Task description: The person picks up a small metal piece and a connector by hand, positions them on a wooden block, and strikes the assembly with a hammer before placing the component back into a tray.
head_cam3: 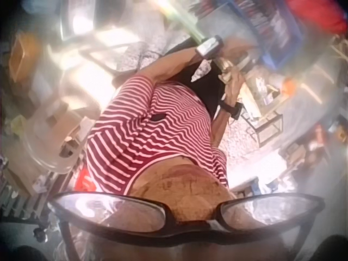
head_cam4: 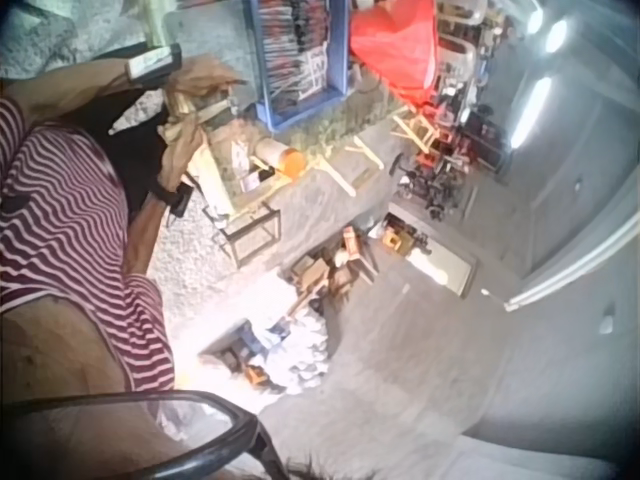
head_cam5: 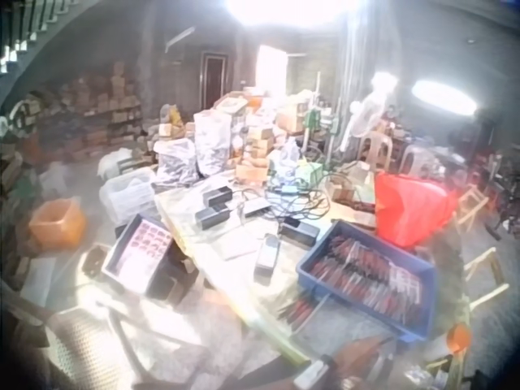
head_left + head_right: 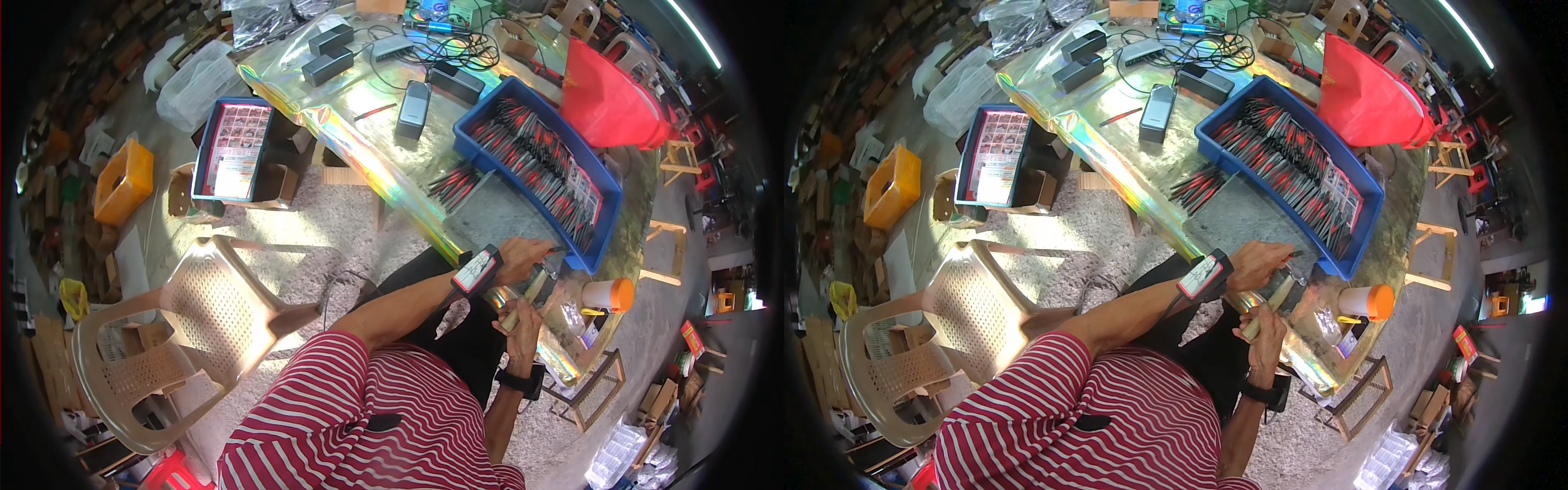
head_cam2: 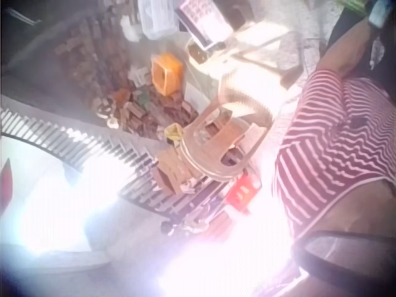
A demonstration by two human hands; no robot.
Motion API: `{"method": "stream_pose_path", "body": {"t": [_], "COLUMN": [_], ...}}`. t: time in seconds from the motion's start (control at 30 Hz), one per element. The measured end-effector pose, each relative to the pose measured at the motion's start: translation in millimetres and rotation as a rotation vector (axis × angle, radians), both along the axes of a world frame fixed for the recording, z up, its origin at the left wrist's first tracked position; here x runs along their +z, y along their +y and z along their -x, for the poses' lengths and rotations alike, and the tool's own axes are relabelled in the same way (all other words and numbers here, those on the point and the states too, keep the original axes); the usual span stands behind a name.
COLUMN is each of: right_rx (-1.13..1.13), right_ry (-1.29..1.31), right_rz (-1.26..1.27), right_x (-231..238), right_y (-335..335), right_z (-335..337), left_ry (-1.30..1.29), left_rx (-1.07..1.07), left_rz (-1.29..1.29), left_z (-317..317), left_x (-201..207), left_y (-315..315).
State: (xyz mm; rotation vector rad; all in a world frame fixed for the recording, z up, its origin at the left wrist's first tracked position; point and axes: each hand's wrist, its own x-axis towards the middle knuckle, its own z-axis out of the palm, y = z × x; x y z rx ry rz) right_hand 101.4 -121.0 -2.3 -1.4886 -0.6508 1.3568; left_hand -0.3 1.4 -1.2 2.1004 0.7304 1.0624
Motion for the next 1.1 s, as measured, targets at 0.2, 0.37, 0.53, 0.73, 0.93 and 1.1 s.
{"method": "stream_pose_path", "body": {"t": [0.2,0.37,0.53,0.73,0.93,1.1], "right_rx": [0.002,-0.006,-0.005,-0.006,0.000,0.000], "right_ry": [0.031,0.068,0.087,0.097,0.114,0.130], "right_rz": [-0.003,0.013,0.012,0.007,0.001,-0.016], "right_x": [0.9,4.5,1.0,-0.8,-0.8,-1.2], "right_y": [-0.2,0.0,0.3,-0.2,-0.1,-0.3], "right_z": [0.5,3.8,1.4,0.6,0.5,1.2], "left_ry": [-0.076,-0.067,-0.023,-0.031,-0.032,-0.032], "left_rx": [0.030,0.028,0.015,0.018,0.037,0.043], "left_rz": [-0.041,-0.030,-0.021,-0.005,-0.009,-0.015], "left_z": [-1.3,-1.0,1.0,1.3,1.0,2.8], "left_x": [-0.9,-1.2,1.6,1.2,0.7,3.8], "left_y": [-0.3,-0.3,-0.7,-1.7,-1.6,-2.7]}}
